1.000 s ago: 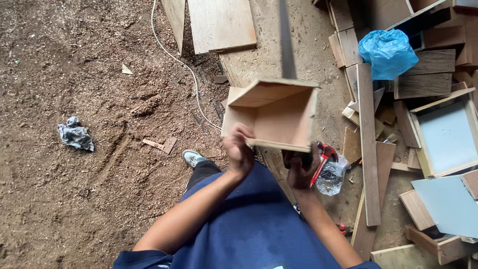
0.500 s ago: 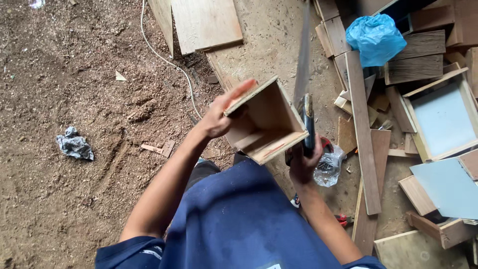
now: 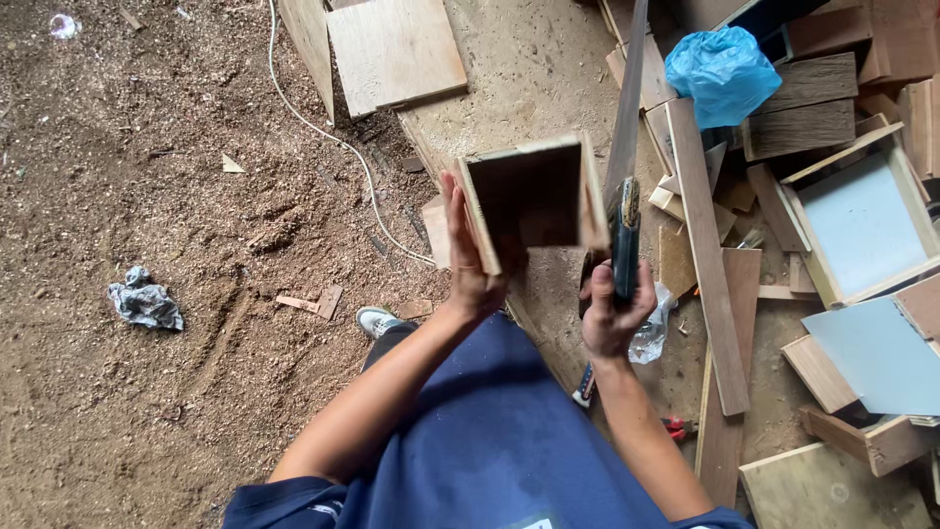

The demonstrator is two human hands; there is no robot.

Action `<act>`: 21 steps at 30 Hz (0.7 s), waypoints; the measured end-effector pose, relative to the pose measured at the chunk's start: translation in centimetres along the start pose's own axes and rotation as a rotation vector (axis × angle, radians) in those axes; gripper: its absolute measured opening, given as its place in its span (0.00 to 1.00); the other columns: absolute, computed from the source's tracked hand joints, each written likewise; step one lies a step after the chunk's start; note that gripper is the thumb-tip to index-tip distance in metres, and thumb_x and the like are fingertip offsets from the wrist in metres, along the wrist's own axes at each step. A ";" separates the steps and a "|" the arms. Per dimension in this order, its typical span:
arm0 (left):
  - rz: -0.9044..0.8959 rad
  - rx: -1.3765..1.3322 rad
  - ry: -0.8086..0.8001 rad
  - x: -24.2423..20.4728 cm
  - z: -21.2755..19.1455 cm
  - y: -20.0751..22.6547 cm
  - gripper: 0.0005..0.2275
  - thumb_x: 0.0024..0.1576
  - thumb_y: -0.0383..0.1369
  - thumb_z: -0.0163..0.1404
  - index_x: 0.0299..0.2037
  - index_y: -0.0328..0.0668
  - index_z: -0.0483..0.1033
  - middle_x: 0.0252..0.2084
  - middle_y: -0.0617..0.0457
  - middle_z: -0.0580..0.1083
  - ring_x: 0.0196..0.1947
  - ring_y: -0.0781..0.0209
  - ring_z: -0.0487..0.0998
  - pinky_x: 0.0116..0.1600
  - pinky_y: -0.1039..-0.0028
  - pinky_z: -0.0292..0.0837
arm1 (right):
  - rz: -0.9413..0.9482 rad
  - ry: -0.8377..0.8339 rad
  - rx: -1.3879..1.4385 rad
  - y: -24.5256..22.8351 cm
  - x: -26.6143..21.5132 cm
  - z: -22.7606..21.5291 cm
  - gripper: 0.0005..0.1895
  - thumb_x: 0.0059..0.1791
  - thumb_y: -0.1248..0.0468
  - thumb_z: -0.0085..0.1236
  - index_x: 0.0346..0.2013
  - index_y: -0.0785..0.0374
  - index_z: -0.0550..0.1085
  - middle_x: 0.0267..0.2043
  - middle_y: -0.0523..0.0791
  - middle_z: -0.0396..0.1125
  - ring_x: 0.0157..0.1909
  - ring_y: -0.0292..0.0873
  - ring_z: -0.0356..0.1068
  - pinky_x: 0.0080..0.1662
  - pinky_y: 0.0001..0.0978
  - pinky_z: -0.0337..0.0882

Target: The person uses a hand saw to sand the edges of a small wooden box. They hold the box with one hand and move the saw back and forth along the edges to smooth the surface.

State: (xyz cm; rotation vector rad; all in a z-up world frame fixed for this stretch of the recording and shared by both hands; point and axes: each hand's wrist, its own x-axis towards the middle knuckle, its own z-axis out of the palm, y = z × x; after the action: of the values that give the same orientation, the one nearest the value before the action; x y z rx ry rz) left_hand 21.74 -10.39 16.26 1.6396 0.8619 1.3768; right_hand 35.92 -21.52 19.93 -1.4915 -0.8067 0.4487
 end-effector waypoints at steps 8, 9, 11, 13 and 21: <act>0.129 0.151 0.003 1.7 -2.0 -1.0 0.58 0.41 0.61 0.62 0.76 0.39 0.41 0.73 0.40 0.51 0.77 0.44 0.50 0.81 0.50 0.49 | -0.098 0.059 -0.046 -1.2 -0.9 0.3 0.24 0.55 0.45 0.58 0.40 0.66 0.69 0.27 0.43 0.68 0.24 0.34 0.66 0.36 0.27 0.67; 0.123 0.103 -0.030 1.8 -2.7 -1.3 0.58 0.41 0.62 0.61 0.76 0.39 0.42 0.72 0.42 0.52 0.77 0.46 0.53 0.80 0.52 0.51 | -0.115 0.068 -0.047 -1.6 -1.0 0.4 0.25 0.56 0.45 0.57 0.42 0.67 0.69 0.30 0.45 0.70 0.25 0.35 0.67 0.37 0.28 0.68; 0.126 0.001 -0.094 2.7 -3.5 -2.2 0.57 0.42 0.63 0.60 0.77 0.39 0.44 0.71 0.44 0.54 0.76 0.49 0.57 0.78 0.56 0.56 | -0.230 0.055 -0.021 -2.2 -0.7 0.5 0.25 0.58 0.45 0.56 0.42 0.66 0.66 0.25 0.43 0.64 0.24 0.37 0.67 0.52 0.39 0.73; 0.044 -0.027 -0.133 2.7 -4.2 -2.3 0.55 0.45 0.62 0.60 0.78 0.39 0.45 0.70 0.43 0.57 0.74 0.50 0.60 0.79 0.56 0.58 | -0.299 0.045 0.004 -3.1 -0.8 0.4 0.25 0.58 0.44 0.55 0.42 0.66 0.65 0.23 0.42 0.61 0.23 0.38 0.67 0.57 0.45 0.75; -0.200 -0.133 -0.186 3.9 -5.6 -1.2 0.51 0.48 0.63 0.61 0.75 0.40 0.51 0.66 0.44 0.65 0.70 0.49 0.67 0.78 0.55 0.61 | -0.417 0.017 0.046 -6.6 -0.8 0.7 0.28 0.56 0.42 0.54 0.43 0.66 0.64 0.37 0.55 0.68 0.24 0.41 0.66 0.42 0.36 0.73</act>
State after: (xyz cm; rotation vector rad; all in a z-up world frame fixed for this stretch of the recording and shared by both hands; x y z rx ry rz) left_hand 16.86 -5.55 17.33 1.5087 0.7848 1.1010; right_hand 33.49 -22.06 26.16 -1.2396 -1.0562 0.1398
